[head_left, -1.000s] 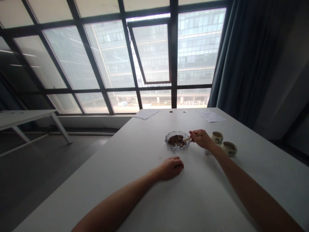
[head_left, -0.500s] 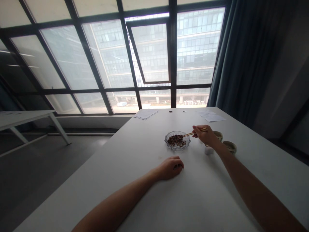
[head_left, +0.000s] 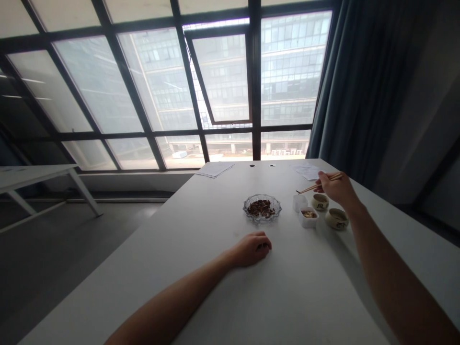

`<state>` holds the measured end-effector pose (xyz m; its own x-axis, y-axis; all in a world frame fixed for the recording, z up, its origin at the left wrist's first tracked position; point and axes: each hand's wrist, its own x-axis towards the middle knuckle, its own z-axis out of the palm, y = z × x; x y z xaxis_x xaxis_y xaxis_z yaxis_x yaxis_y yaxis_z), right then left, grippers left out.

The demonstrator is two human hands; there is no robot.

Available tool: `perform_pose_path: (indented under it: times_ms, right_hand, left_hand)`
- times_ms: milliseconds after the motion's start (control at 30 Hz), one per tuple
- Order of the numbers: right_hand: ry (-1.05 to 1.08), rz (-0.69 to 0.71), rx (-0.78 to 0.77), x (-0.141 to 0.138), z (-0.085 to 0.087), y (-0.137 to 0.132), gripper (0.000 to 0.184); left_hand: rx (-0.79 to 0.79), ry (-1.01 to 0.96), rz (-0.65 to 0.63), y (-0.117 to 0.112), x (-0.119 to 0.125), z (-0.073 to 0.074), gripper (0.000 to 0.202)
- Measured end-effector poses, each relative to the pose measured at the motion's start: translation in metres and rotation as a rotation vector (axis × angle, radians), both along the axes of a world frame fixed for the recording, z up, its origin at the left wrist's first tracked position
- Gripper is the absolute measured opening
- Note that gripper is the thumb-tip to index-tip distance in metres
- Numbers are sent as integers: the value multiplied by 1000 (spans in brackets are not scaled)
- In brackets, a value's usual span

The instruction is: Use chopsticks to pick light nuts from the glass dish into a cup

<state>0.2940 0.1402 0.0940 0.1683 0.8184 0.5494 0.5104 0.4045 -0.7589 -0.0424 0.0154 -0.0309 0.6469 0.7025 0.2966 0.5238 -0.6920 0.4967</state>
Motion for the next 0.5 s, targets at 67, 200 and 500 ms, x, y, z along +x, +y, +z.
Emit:
perform_pose_path:
  times_ms: [67,200,500]
  right_hand:
    - [45,-23,-68,3,0,1,44]
    - [89,-42,-117,3,3,-2,39]
    - [96,-18,-125,2,2,-3,33]
  left_hand:
    - [-5,-1,2,0,0,-1,18]
    - [-10,1,-3,1,-1,-1,18]
    - [-10,-14,-1,3,-1,-4,18]
